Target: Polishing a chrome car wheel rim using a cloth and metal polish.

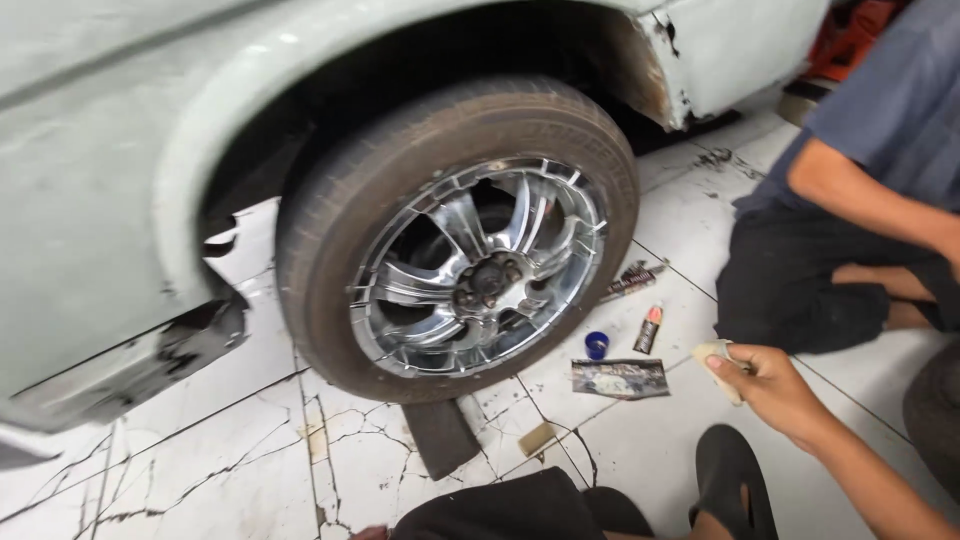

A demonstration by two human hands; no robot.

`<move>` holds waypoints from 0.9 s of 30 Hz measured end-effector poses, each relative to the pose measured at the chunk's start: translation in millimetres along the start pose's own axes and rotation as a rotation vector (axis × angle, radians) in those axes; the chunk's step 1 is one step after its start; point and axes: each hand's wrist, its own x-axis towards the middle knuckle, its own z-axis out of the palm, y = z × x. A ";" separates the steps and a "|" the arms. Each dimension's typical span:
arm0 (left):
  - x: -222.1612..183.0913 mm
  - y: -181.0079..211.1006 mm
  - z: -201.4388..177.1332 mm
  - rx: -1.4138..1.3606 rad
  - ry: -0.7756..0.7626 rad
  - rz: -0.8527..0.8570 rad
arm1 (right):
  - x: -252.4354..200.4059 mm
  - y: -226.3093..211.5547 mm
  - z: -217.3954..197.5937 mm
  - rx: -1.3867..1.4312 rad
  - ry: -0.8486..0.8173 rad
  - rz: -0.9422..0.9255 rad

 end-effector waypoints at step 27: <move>161.8 209.9 382.0 0.203 -0.456 0.203 | 160.8 138.8 135.3 -0.483 -0.330 -0.192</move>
